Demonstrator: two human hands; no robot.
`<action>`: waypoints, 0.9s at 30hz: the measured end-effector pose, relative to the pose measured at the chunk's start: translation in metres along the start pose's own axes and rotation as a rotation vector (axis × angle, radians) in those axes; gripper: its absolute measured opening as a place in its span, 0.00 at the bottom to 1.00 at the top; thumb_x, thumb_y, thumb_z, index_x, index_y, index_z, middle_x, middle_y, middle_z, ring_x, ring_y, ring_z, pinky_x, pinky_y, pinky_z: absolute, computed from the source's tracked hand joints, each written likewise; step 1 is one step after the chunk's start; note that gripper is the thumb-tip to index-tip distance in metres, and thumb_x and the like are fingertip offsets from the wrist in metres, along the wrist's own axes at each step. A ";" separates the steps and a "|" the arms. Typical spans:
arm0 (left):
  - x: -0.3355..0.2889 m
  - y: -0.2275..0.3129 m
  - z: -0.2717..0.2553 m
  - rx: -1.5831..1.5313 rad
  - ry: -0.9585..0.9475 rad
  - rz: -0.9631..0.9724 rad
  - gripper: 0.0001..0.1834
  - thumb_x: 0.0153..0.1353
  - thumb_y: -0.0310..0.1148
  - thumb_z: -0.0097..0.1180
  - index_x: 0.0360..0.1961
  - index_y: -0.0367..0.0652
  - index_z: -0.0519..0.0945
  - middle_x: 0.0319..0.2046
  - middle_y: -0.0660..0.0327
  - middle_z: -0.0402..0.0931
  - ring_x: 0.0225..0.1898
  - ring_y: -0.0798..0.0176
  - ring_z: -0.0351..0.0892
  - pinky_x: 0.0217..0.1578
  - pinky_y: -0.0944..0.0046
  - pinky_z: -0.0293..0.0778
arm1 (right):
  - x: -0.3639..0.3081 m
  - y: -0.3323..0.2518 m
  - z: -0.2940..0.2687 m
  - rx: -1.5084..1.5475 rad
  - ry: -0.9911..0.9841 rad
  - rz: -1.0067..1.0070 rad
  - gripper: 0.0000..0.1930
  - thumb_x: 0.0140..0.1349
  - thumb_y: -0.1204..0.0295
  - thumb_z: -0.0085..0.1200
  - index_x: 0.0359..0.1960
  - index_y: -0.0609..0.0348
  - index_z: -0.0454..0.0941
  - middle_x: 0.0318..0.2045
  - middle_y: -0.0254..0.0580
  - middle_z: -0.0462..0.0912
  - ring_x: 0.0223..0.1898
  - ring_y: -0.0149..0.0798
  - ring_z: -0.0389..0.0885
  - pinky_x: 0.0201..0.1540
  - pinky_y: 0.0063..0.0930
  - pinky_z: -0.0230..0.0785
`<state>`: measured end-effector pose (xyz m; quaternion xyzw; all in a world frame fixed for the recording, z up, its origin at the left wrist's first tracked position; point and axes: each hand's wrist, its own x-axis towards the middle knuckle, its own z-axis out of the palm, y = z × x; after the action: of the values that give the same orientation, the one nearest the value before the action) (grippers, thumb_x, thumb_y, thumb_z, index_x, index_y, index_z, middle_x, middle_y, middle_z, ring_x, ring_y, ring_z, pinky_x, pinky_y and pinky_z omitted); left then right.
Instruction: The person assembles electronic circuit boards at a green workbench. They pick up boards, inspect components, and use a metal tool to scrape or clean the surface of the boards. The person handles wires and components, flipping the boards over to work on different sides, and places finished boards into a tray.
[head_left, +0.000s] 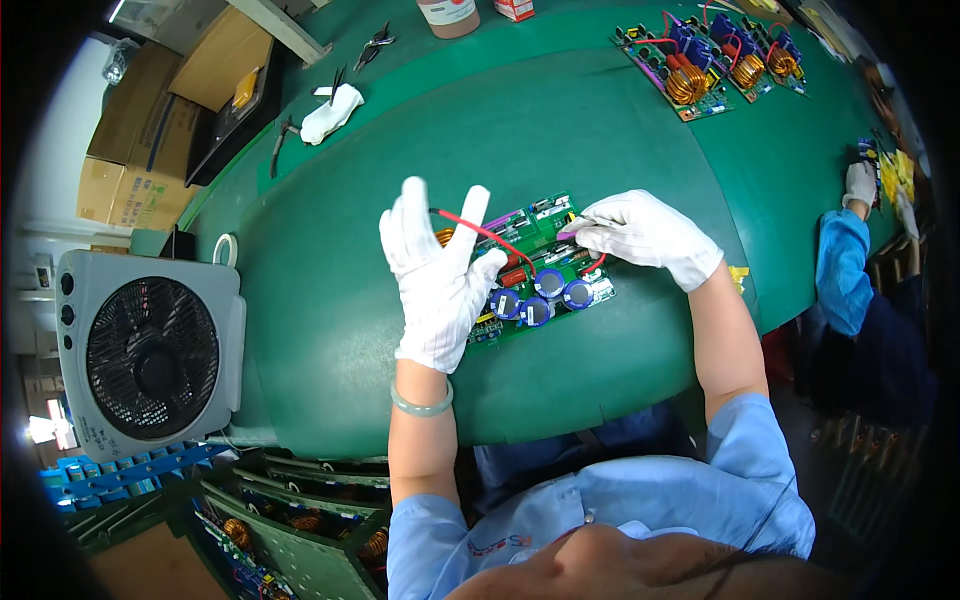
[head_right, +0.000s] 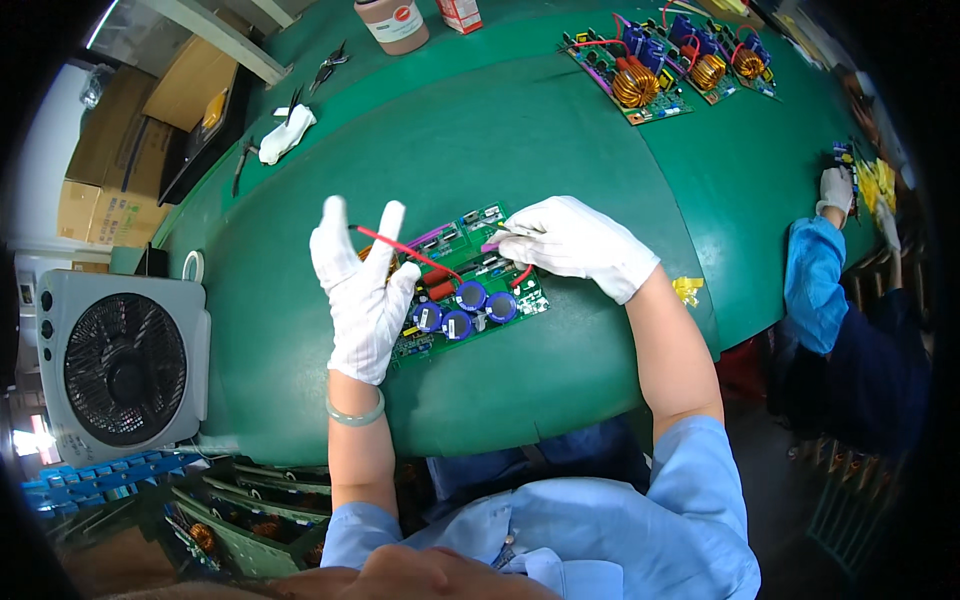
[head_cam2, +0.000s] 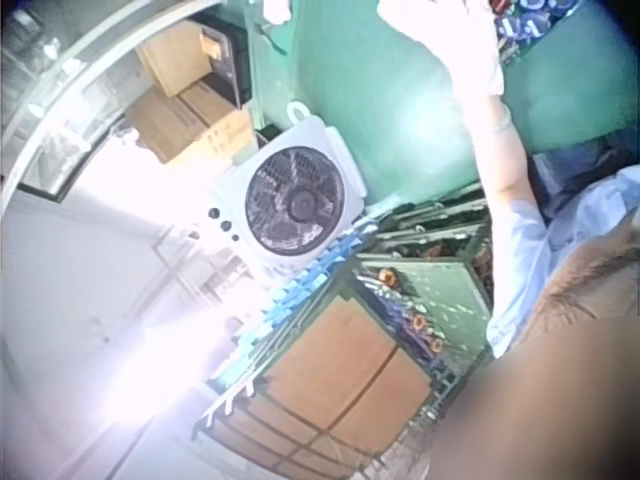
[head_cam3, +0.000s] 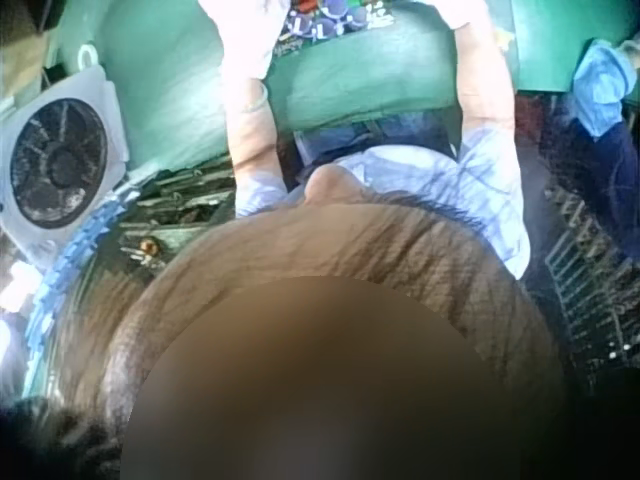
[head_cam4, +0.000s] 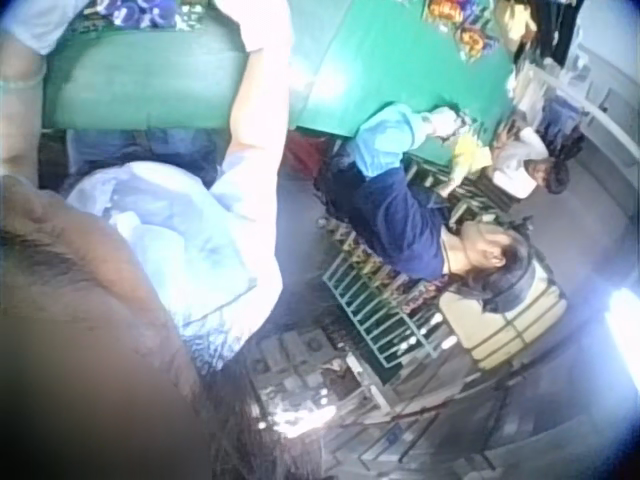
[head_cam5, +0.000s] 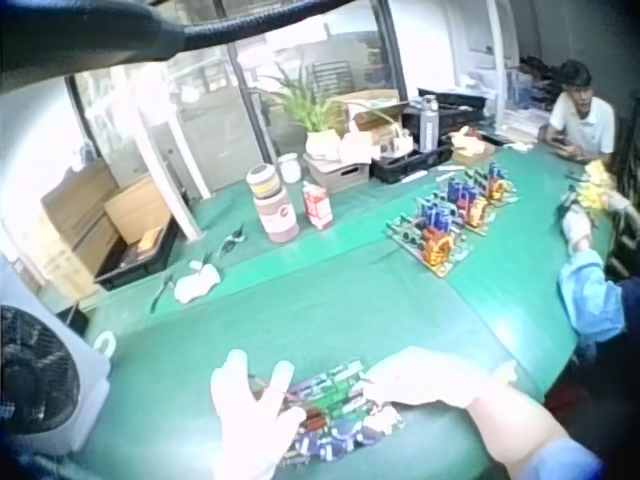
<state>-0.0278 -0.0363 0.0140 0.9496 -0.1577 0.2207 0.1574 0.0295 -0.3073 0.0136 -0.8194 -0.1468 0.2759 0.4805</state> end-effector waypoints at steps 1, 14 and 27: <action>-0.002 0.000 0.001 -0.011 0.068 -0.016 0.33 0.56 0.50 0.67 0.64 0.55 0.79 0.73 0.40 0.53 0.72 0.37 0.52 0.71 0.43 0.51 | -0.001 0.002 -0.003 0.006 -0.011 -0.032 0.11 0.67 0.70 0.57 0.32 0.68 0.78 0.32 0.41 0.86 0.32 0.28 0.76 0.38 0.28 0.70; -0.016 -0.005 -0.030 -1.261 -0.088 -0.004 0.15 0.68 0.31 0.60 0.50 0.31 0.83 0.38 0.53 0.82 0.36 0.61 0.81 0.45 0.63 0.76 | -0.010 -0.001 -0.022 0.290 -0.269 -0.269 0.11 0.54 0.86 0.47 0.35 0.67 0.81 0.41 0.47 0.87 0.49 0.39 0.84 0.52 0.30 0.74; -0.012 -0.015 -0.048 -0.784 -0.298 -0.003 0.16 0.60 0.26 0.59 0.50 0.42 0.87 0.27 0.64 0.79 0.31 0.64 0.78 0.39 0.64 0.76 | -0.013 -0.004 -0.020 0.331 -0.251 -0.187 0.09 0.62 0.81 0.52 0.40 0.66 0.84 0.40 0.41 0.88 0.44 0.30 0.83 0.50 0.25 0.74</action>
<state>-0.0502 -0.0025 0.0458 0.8396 -0.2495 0.0042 0.4825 0.0315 -0.3259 0.0290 -0.6715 -0.2336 0.3503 0.6098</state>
